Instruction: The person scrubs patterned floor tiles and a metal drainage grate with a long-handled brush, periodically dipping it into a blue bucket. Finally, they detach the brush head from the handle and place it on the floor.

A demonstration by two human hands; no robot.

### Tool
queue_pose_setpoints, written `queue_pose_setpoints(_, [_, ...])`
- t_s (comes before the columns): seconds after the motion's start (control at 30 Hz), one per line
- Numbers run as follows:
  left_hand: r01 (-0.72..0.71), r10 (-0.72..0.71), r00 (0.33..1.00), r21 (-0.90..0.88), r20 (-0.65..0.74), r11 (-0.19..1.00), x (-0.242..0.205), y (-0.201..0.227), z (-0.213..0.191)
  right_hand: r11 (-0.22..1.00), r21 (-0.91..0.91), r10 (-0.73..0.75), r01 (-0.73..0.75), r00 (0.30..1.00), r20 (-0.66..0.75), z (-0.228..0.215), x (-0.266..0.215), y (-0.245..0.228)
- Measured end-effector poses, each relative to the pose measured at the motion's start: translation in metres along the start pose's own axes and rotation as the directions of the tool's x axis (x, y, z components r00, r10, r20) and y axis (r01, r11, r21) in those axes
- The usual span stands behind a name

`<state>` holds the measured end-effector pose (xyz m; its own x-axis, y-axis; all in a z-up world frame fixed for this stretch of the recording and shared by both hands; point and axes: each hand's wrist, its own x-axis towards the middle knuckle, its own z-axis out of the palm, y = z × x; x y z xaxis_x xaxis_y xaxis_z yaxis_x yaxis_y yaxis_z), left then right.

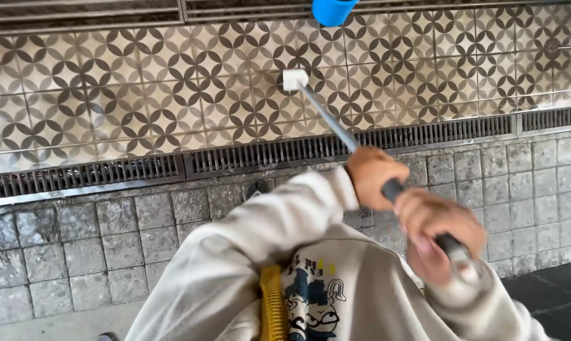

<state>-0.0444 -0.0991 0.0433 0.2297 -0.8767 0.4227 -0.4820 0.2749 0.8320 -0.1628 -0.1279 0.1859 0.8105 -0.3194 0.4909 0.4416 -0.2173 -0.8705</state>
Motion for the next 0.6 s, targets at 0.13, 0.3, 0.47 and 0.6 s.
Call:
queue_pose_setpoints(0.13, [0.007, -0.011, 0.999, -0.081, -0.05, 0.997, -0.009, -0.005, 0.012, 1.0, 0.007, 0.003, -0.003, 1.0, -0.022, -0.003, -0.015, 0.013])
queue_pose_setpoints(0.3, [-0.049, 0.059, 0.997, 0.186, -0.045, 0.981, 0.005, -0.056, -0.002, 0.998, -0.061, -0.033, 0.035, 0.999, 0.042, 0.005, 0.016, 0.037])
queue_pose_setpoints(0.47, [-0.003, 0.001, 0.995, -0.025, -0.1, 1.0, -0.008, 0.012, 0.004, 0.996, 0.004, 0.086, -0.087, 0.987, 0.134, -0.005, 0.025, -0.028])
queue_pose_setpoints(0.6, [-0.048, 0.044, 0.973, -0.01, -0.225, 0.999, -0.014, 0.005, 0.004, 0.995, 0.055, -0.086, 0.086, 0.996, -0.009, 0.003, 0.013, 0.006])
